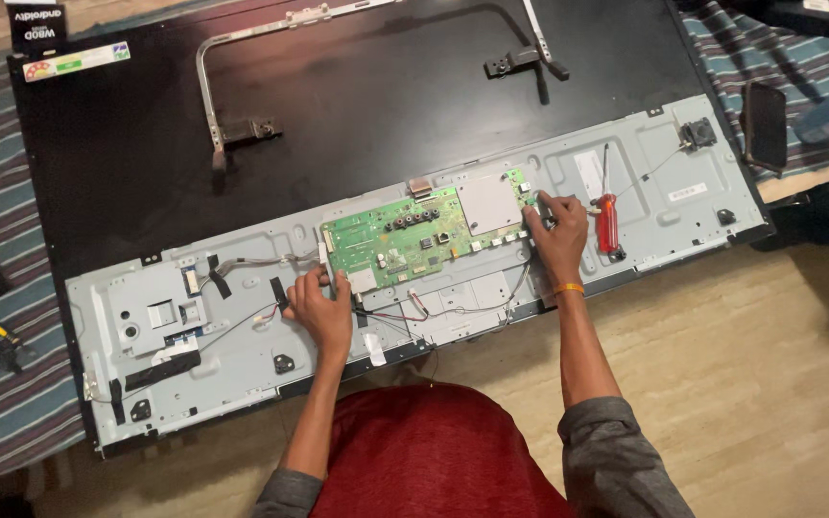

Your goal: The person works on the back of a disassembled television, using a screwdriver to remove and install screws on a metal plate and circuit board. They connect wires and reposition internal components within the chassis.

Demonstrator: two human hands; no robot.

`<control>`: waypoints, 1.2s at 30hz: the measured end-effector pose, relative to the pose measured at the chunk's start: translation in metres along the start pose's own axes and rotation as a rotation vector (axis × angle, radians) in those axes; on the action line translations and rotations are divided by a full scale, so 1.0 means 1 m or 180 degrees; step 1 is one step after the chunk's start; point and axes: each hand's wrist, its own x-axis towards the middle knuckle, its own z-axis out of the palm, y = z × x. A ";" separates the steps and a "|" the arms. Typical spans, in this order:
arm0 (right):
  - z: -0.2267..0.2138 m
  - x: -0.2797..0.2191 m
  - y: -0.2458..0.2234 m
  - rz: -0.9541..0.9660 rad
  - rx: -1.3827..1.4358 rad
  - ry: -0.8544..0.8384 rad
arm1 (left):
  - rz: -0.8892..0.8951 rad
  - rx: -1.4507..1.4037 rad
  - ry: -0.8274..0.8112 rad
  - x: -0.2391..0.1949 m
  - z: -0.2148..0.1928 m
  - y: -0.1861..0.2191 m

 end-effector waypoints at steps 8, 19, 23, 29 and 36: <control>0.004 0.000 0.007 -0.0236 -0.0077 0.0035 | 0.0038 0.0002 0.0040 0.001 -0.002 0.004; 0.007 0.000 0.019 -0.0488 -0.0181 -0.0069 | -0.0113 0.0019 0.0014 0.001 0.004 0.003; 0.008 -0.004 0.019 -0.0487 -0.0251 -0.0040 | -0.0100 -0.0062 -0.0169 0.001 -0.003 0.005; 0.004 0.000 0.018 -0.0344 -0.0339 -0.0239 | 0.0064 0.0006 -0.0108 0.002 -0.012 0.014; 0.004 0.004 0.024 -0.0018 -0.0263 -0.0604 | 0.0135 0.0039 -0.0369 0.012 -0.030 0.006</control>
